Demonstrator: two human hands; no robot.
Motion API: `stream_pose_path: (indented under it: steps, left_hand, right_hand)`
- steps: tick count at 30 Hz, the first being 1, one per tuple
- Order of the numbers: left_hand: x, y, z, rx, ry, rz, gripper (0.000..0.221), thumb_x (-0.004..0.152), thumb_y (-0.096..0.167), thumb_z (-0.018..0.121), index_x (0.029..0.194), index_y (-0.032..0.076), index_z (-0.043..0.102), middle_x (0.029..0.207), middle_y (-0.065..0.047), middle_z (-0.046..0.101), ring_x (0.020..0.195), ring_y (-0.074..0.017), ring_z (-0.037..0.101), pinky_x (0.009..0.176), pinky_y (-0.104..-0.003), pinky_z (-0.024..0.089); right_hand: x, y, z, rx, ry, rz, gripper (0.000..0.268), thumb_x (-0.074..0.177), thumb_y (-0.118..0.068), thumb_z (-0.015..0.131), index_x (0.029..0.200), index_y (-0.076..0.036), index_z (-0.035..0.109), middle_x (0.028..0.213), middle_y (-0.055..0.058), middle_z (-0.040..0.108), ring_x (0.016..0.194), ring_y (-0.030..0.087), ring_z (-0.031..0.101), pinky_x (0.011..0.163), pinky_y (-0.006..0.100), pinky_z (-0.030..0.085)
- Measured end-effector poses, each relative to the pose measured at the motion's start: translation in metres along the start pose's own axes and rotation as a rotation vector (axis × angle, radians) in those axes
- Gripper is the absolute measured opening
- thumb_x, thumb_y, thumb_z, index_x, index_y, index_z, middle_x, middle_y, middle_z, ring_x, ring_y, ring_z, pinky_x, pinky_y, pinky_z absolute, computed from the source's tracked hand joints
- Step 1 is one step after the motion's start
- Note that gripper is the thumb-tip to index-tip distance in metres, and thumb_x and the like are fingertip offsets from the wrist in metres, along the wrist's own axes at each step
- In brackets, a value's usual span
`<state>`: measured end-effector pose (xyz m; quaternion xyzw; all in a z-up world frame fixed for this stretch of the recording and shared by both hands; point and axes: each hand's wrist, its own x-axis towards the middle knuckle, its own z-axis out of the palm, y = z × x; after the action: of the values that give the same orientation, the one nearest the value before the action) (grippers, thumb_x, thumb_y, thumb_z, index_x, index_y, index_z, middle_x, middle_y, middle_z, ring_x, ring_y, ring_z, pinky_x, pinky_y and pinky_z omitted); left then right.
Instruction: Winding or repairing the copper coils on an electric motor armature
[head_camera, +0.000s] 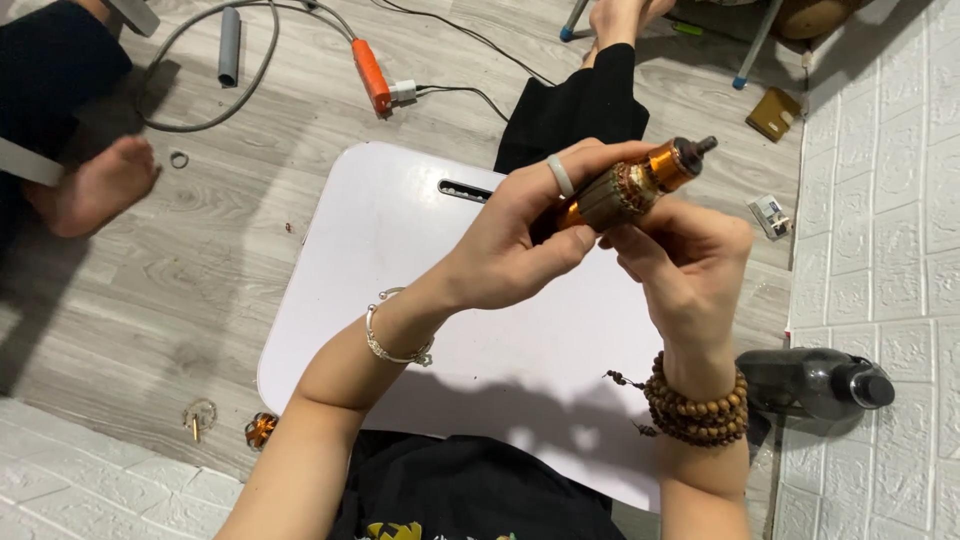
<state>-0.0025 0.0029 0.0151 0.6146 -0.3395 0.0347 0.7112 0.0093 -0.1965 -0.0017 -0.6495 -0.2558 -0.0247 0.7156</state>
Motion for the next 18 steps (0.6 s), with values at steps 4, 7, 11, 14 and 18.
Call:
stream_pose_path:
  steps: [4, 7, 11, 14, 18]
  left_hand:
    - [0.000, 0.000, -0.001, -0.001, -0.004, 0.012, 0.060, 0.089, -0.003, 0.053, 0.148, 0.009, 0.048, 0.117, -0.004, 0.064, 0.077, -0.0096, 0.049, 0.070, -0.020, 0.040]
    - [0.000, -0.001, -0.003, -0.013, -0.009, 0.012, 0.060, 0.089, -0.005, 0.054, 0.148, 0.008, 0.047, 0.114, -0.004, 0.063, 0.072, -0.0087, 0.049, 0.065, -0.020, 0.040]
    - [0.000, 0.000, -0.006, -0.030, -0.005, 0.015, 0.060, 0.089, -0.004, 0.055, 0.148, 0.006, 0.047, 0.113, -0.004, 0.063, 0.073, -0.0089, 0.049, 0.064, -0.020, 0.040]
    - [-0.001, 0.000, -0.009, -0.001, 0.005, 0.049, 0.055, 0.094, 0.006, 0.058, 0.148, 0.007, 0.047, 0.113, -0.004, 0.063, 0.074, -0.0090, 0.049, 0.066, -0.021, 0.038]
    - [-0.002, 0.002, -0.012, -0.024, 0.006, 0.043, 0.057, 0.092, 0.001, 0.055, 0.148, 0.005, 0.047, 0.113, -0.004, 0.062, 0.075, -0.0092, 0.047, 0.066, -0.021, 0.037]
  right_hand:
    - [0.005, 0.003, 0.000, -0.014, -0.017, -0.008, 0.019, 0.091, -0.016, 0.071, 0.094, 0.002, 0.065, 0.070, 0.001, 0.057, 0.053, 0.003, 0.037, 0.045, 0.016, 0.028]
    - [0.010, 0.008, -0.002, -0.038, -0.008, -0.007, 0.015, 0.093, -0.012, 0.069, 0.094, 0.002, 0.065, 0.065, -0.002, 0.052, 0.051, 0.003, 0.036, 0.044, 0.017, 0.027]
    - [0.015, 0.017, -0.002, -0.041, -0.026, -0.009, 0.004, 0.092, 0.002, 0.059, 0.094, 0.004, 0.063, 0.069, 0.002, 0.054, 0.054, 0.004, 0.040, 0.047, 0.016, 0.032]
    - [0.019, 0.021, 0.001, -0.065, 0.030, 0.031, 0.006, 0.087, 0.006, 0.057, 0.087, 0.003, 0.063, 0.064, 0.001, 0.052, 0.052, 0.004, 0.038, 0.045, 0.016, 0.029]
    - [0.023, 0.025, 0.008, -0.058, -0.006, 0.022, 0.005, 0.096, 0.001, 0.060, 0.096, 0.004, 0.065, 0.080, 0.005, 0.061, 0.064, 0.006, 0.050, 0.054, 0.016, 0.041]
